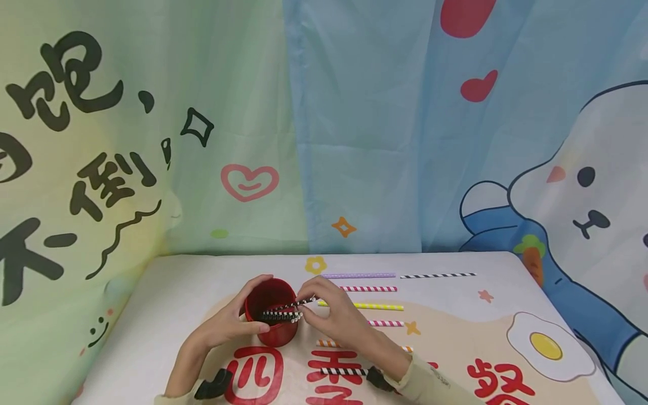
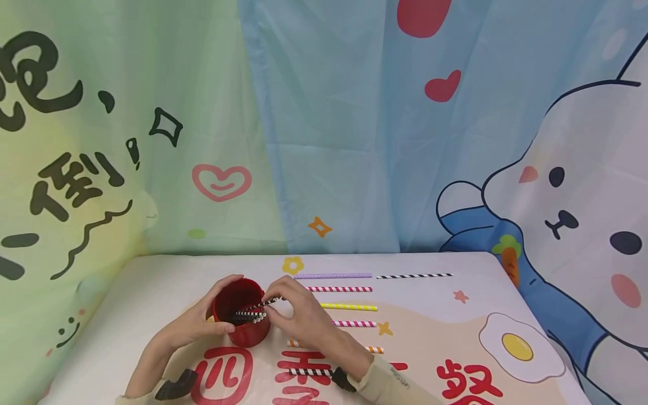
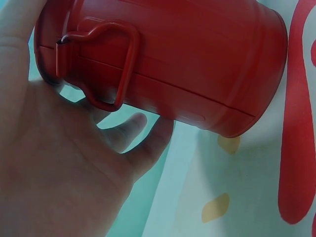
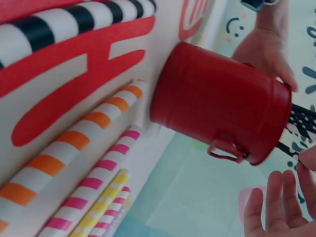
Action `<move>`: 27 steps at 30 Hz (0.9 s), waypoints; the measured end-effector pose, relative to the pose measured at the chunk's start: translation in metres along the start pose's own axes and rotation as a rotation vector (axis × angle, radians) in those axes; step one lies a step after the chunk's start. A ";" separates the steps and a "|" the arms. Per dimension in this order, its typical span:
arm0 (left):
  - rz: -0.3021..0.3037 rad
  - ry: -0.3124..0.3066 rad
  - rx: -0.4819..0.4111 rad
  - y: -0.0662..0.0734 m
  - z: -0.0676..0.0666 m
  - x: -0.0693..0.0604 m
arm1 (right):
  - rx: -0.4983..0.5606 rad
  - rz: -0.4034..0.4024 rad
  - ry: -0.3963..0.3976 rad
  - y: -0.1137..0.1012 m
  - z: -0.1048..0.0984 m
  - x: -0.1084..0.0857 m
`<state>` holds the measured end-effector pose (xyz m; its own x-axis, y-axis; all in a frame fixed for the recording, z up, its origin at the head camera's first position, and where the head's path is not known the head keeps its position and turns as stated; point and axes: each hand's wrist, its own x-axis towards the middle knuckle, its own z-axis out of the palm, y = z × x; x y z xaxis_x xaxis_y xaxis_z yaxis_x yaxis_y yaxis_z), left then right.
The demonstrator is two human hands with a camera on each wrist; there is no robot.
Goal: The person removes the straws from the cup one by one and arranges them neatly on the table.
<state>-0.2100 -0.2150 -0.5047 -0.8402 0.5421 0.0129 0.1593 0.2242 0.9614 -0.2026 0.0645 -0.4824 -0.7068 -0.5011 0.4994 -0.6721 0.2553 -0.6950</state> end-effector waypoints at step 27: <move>0.012 -0.001 -0.011 -0.001 0.000 0.000 | 0.167 0.088 0.220 -0.038 -0.076 -0.017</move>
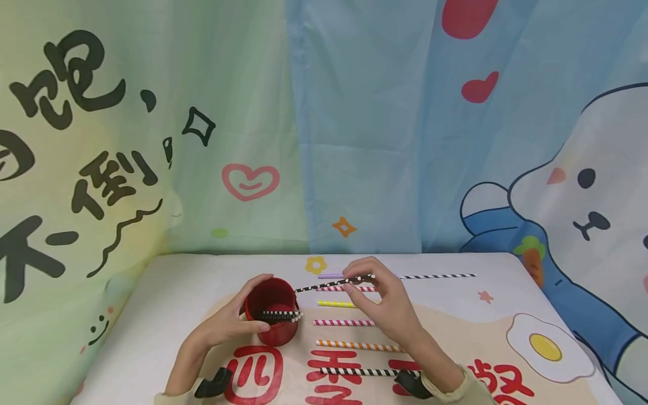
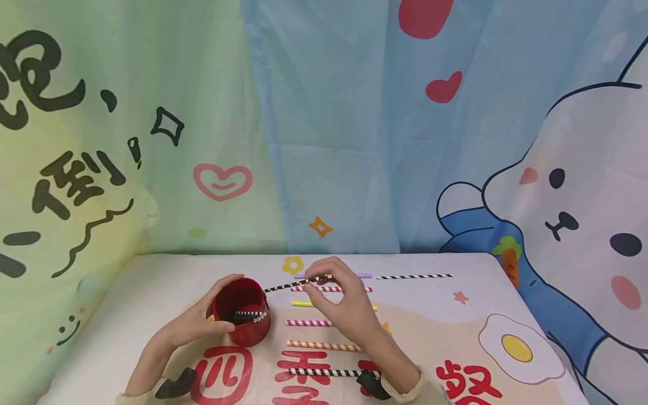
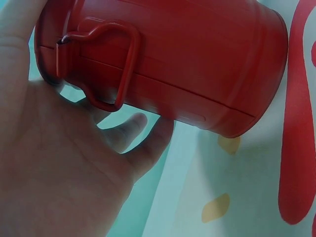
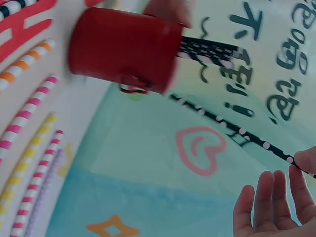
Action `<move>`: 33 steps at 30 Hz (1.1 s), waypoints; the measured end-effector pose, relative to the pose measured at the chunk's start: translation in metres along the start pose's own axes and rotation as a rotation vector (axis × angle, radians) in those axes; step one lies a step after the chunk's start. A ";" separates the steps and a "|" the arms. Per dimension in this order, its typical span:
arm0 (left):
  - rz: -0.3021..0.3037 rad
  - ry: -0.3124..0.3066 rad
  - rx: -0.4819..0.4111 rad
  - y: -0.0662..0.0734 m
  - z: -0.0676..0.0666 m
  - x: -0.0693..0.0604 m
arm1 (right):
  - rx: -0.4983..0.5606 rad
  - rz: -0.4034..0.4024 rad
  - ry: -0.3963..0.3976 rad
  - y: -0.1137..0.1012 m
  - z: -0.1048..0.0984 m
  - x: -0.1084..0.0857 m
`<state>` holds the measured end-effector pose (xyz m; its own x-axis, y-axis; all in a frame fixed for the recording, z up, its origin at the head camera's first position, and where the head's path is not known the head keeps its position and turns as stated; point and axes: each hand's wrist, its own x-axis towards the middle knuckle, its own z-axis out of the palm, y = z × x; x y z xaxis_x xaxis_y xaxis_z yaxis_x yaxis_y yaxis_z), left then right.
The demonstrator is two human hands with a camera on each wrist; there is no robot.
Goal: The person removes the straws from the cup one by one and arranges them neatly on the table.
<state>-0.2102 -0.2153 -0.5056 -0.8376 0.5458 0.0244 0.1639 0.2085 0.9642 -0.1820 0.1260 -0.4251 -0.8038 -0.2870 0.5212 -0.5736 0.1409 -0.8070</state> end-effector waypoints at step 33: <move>-0.004 -0.001 -0.009 0.002 0.001 0.000 | -0.737 -0.016 -0.094 0.013 -0.055 -0.012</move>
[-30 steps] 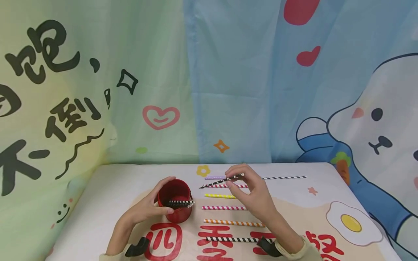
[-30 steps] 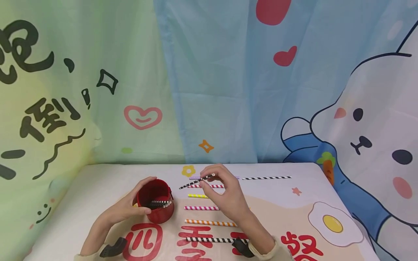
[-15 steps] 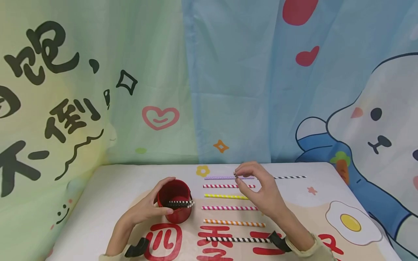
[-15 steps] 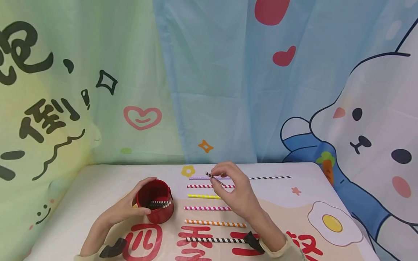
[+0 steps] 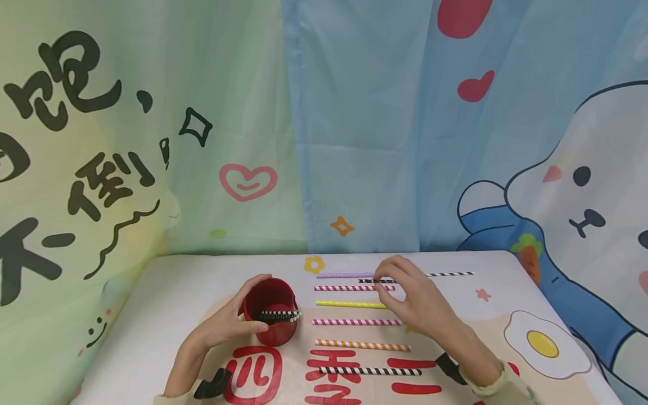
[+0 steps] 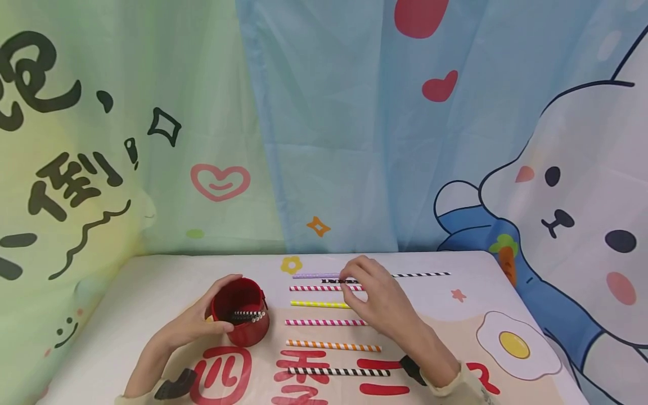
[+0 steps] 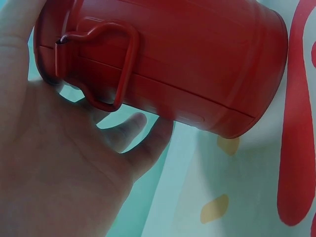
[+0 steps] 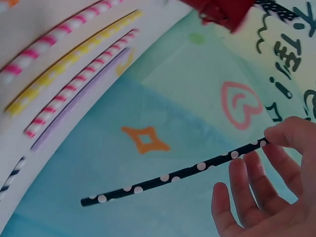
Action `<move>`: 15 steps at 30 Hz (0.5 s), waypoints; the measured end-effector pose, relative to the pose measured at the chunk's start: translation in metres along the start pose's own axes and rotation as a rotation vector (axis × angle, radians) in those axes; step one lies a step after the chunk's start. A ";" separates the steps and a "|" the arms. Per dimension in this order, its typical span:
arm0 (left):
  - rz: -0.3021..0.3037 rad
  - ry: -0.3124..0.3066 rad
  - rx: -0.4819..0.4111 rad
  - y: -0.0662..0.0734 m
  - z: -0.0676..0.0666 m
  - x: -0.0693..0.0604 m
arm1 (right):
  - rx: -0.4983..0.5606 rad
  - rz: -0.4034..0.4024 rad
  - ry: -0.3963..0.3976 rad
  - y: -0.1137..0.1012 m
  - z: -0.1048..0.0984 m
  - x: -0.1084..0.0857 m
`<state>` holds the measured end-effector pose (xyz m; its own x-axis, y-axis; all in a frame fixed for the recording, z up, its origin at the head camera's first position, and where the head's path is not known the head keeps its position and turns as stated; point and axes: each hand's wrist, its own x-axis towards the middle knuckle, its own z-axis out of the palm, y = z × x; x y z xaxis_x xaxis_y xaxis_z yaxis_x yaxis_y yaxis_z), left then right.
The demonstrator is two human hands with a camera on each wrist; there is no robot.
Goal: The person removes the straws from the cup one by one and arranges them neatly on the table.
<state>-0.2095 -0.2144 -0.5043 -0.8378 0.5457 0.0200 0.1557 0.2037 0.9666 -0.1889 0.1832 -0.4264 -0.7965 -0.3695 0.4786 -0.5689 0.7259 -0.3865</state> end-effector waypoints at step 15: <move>0.001 -0.002 -0.003 0.000 -0.001 0.000 | -0.253 -0.031 -0.083 0.044 0.006 -0.006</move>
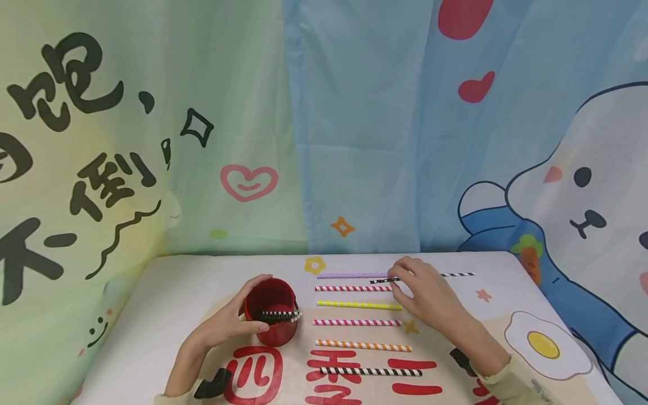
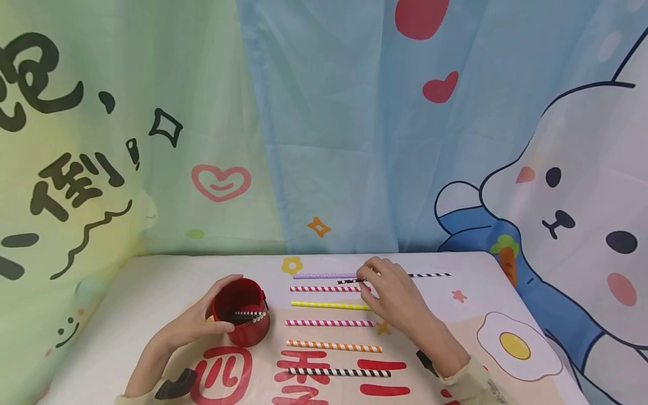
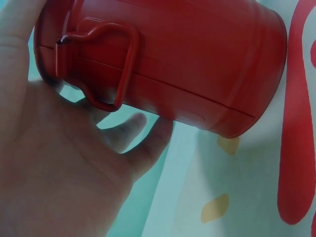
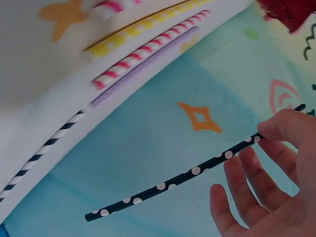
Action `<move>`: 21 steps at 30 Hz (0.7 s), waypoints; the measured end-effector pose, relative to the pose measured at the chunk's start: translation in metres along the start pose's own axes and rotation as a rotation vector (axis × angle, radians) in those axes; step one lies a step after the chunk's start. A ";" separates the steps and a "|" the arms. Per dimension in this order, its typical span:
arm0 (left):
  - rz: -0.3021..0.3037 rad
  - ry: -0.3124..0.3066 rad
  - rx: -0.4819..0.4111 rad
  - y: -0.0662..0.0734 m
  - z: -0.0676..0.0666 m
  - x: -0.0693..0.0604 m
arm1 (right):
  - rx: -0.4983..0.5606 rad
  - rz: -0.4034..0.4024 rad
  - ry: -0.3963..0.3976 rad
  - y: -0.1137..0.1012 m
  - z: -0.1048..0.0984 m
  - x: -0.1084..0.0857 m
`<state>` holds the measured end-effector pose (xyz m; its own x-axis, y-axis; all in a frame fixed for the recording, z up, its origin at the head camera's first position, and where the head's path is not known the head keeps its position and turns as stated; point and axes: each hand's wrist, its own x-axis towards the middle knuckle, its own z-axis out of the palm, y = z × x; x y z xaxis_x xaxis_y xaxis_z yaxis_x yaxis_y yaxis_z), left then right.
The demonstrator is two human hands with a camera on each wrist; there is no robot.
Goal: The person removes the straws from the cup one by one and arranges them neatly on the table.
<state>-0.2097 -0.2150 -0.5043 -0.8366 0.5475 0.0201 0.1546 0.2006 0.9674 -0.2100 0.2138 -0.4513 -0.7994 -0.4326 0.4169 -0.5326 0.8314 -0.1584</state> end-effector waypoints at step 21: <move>-0.021 0.005 -0.007 0.001 0.001 0.000 | -0.118 0.052 -0.064 0.060 0.018 -0.024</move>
<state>-0.2096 -0.2141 -0.5034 -0.8423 0.5389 0.0009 0.1331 0.2065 0.9693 -0.2274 0.2674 -0.4870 -0.8432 -0.4063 0.3519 -0.4568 0.8868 -0.0708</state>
